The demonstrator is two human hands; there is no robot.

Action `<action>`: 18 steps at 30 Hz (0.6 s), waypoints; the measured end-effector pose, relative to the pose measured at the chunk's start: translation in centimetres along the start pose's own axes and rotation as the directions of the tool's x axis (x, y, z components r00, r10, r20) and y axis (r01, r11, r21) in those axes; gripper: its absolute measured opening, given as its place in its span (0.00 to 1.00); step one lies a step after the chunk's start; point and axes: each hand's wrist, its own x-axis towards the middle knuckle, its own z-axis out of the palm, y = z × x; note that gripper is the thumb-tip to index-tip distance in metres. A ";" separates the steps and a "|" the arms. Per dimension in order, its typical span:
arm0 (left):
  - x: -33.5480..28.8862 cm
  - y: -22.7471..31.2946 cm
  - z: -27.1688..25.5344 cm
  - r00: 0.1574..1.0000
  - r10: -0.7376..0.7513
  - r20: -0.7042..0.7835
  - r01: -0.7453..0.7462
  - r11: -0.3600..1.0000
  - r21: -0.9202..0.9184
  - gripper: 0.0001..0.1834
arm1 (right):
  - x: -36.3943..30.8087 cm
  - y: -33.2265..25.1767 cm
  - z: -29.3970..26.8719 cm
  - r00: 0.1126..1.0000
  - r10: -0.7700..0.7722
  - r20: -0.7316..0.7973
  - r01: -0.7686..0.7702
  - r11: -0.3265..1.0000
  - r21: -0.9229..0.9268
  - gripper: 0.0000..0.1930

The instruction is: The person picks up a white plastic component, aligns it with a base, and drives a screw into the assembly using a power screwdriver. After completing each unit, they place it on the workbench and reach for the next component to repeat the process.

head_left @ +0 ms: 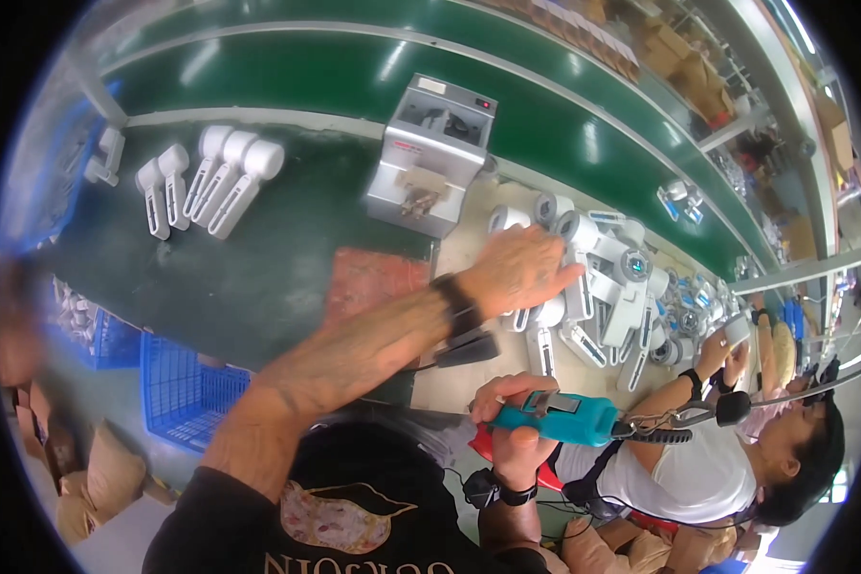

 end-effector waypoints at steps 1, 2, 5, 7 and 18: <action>1.1 1.0 0.7 1.000 0.009 0.010 -0.009 1.000 -0.009 0.25 | -0.4 -0.1 -0.3 1.000 -0.004 -0.013 0.004 1.000 0.006 0.38; 2.4 2.0 0.8 0.991 -0.070 0.111 0.072 0.997 -0.013 0.28 | -0.4 -0.2 -0.5 1.000 -0.011 -0.015 0.012 1.000 0.016 0.38; 4.4 2.1 2.6 0.974 -0.145 0.176 0.144 0.989 0.016 0.35 | -0.8 -0.7 -0.8 0.999 -0.004 -0.048 0.004 1.000 0.020 0.38; 4.5 1.6 3.6 0.986 -0.122 0.116 0.116 0.992 0.056 0.34 | -1.3 -0.9 -1.3 0.998 0.005 -0.057 -0.003 0.999 0.042 0.38; -6.3 -2.0 -5.7 0.997 0.031 -0.077 -0.043 0.986 -0.160 0.14 | 0.9 -0.3 -1.4 0.997 0.022 -0.074 -0.028 0.996 -0.084 0.40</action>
